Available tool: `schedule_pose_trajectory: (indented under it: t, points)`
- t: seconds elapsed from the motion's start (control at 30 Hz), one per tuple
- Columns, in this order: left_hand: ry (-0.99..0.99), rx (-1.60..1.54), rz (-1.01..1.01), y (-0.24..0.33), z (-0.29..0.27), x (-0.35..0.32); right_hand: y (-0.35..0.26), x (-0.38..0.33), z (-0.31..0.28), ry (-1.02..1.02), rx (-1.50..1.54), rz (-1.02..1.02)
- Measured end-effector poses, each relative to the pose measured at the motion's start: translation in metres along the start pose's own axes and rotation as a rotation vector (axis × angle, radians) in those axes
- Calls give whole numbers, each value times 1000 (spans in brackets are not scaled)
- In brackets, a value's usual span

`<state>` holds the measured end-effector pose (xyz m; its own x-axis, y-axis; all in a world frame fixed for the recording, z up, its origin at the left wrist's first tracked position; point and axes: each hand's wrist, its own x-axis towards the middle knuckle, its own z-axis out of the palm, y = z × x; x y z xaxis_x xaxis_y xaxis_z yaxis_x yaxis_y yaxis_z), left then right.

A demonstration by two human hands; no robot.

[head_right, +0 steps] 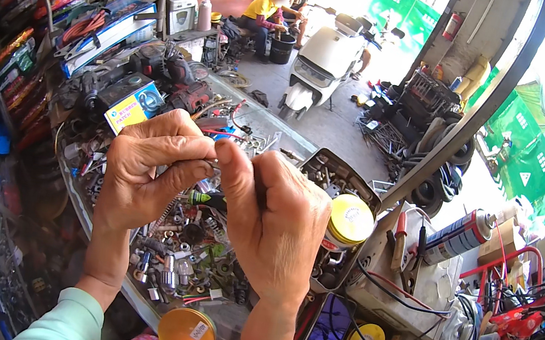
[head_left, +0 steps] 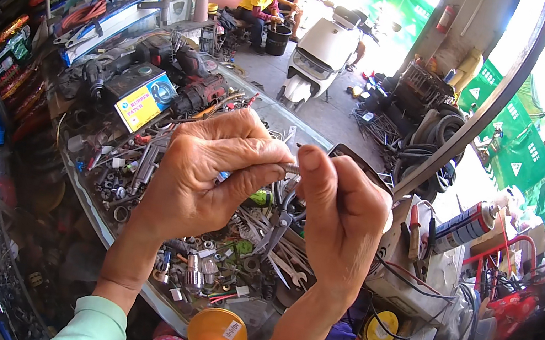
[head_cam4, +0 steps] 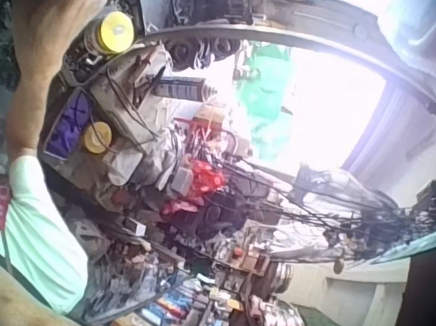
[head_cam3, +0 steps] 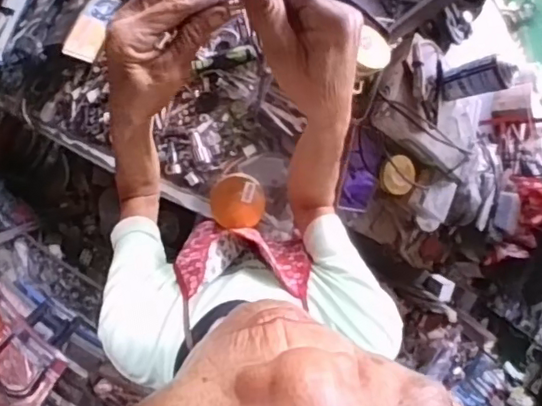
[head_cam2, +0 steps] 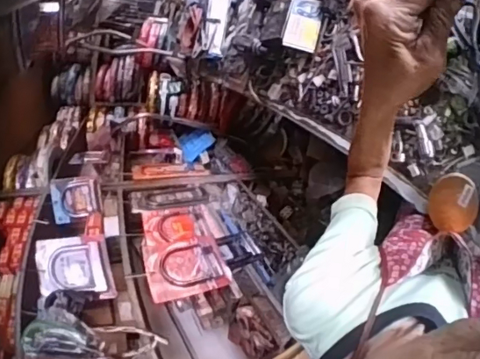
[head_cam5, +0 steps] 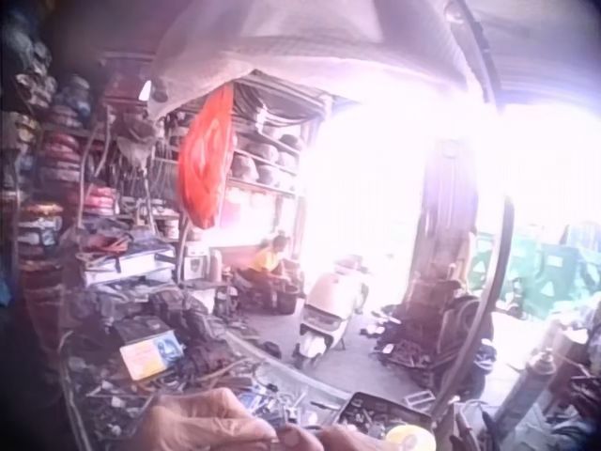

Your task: The person repeatedly picks up small metal components from a cluttered workbench, aligns them, and screws them together by hand. The person handles the parts one at a time, rotating and adjusting them to fit, then sets the assembled piece down before picking up another.

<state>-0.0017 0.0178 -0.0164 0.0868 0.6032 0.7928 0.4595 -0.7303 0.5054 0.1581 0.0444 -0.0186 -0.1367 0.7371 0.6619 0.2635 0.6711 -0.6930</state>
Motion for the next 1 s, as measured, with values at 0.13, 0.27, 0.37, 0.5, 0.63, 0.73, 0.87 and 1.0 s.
schedule_pose_trajectory:
  t: [0.13,0.27,0.37,0.5,0.63,0.73,0.87,1.0]
  points:
    - [4,-17,-13,0,1,-2,-3,-2,3,19,28,88]
    - [17,48,-41,-7,2,0,-11,-1,-3,-30,84,40]
    - [-6,16,-31,-7,-1,0,-6,-1,0,-18,93,-36]
    - [11,-20,8,-2,2,-1,-2,0,-4,-46,-23,21]
    - [2,11,-32,3,1,-1,-5,-2,0,-24,130,201]
    - [2,56,-47,1,0,1,-9,0,-3,-77,148,114]
    - [-18,42,-6,-4,3,0,-5,-1,-8,-123,58,174]
    - [-34,50,-9,0,0,-1,-7,1,-2,-98,129,287]
